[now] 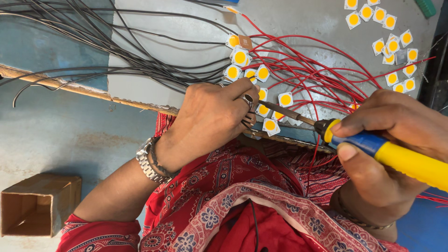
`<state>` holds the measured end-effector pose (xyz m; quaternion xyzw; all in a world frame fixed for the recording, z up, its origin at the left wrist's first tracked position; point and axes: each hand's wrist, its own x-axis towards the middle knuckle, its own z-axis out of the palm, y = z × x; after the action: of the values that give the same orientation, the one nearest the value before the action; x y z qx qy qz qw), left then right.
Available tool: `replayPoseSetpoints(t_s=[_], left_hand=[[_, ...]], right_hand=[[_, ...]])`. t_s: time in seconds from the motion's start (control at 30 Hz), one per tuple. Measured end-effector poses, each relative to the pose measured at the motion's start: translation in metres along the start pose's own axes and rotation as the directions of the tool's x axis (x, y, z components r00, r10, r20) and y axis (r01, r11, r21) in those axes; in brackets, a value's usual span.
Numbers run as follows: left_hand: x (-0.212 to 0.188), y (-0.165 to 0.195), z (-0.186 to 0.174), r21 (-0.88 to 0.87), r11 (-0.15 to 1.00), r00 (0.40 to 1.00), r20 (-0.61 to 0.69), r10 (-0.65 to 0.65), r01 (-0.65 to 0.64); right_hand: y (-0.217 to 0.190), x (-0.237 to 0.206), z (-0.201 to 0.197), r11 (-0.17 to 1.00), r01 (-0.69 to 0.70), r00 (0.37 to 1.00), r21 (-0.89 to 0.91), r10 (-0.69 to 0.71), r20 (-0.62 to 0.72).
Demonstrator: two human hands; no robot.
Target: The person dips the stripped ends of black wires into a small container of flux paste, then uses a soldering iron to solder the wire ends onto the pads of LED COB chips on the workbench, attaching wires to the chips one at a time.
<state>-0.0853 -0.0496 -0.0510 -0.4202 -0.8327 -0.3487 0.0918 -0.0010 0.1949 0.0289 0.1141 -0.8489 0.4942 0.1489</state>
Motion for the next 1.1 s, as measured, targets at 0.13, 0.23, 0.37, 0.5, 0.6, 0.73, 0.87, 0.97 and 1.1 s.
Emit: replayPoseSetpoints(t_s=[0.13, 0.23, 0.37, 0.5, 0.6, 0.73, 0.87, 0.97, 1.1], left_hand=[[0.000, 0.000, 0.000, -0.017, 1.000, 1.000, 0.006, 0.000, 0.000], [0.000, 0.000, 0.000, -0.023, 1.000, 1.000, 0.001, 0.001, -0.001], [0.000, 0.000, 0.000, -0.012, 1.000, 1.000, 0.006, 0.001, -0.001], [-0.001, 0.000, 0.000, -0.020, 1.000, 1.000, 0.009, 0.007, -0.006], [0.000, 0.000, 0.000, -0.015, 1.000, 1.000, -0.002, 0.008, -0.008], [0.000, -0.001, -0.001, -0.022, 1.000, 1.000, 0.005, 0.010, -0.010], [0.000, -0.001, -0.001, -0.022, 1.000, 1.000, -0.008, 0.011, -0.011], [0.000, -0.002, 0.000, -0.015, 1.000, 0.999, -0.035, 0.021, -0.021], [-0.002, -0.005, -0.001, -0.079, 0.996, 0.996, -0.082, 0.029, -0.036]], right_hand=[[0.001, 0.002, -0.002, 1.000, 0.009, 0.999, -0.006, -0.009, 0.039], [0.005, -0.001, -0.004, 1.000, 0.013, 1.000, 0.001, -0.013, 0.023], [0.014, -0.010, 0.000, 0.995, 0.045, 0.991, 0.091, -0.033, -0.129], [0.021, -0.018, 0.007, 0.981, 0.083, 0.957, 0.173, -0.031, -0.288], [0.025, -0.018, 0.012, 0.975, 0.079, 0.941, 0.208, -0.004, -0.339], [0.031, -0.020, 0.024, 0.961, 0.032, 0.952, 0.276, 0.055, -0.301], [0.048, -0.024, 0.043, 0.912, -0.018, 0.980, 0.410, 0.098, -0.174], [0.069, -0.026, 0.057, 0.936, -0.047, 0.995, 0.348, 0.073, -0.063], [0.086, -0.027, 0.065, 0.940, -0.022, 1.000, 0.341, 0.020, 0.008]])
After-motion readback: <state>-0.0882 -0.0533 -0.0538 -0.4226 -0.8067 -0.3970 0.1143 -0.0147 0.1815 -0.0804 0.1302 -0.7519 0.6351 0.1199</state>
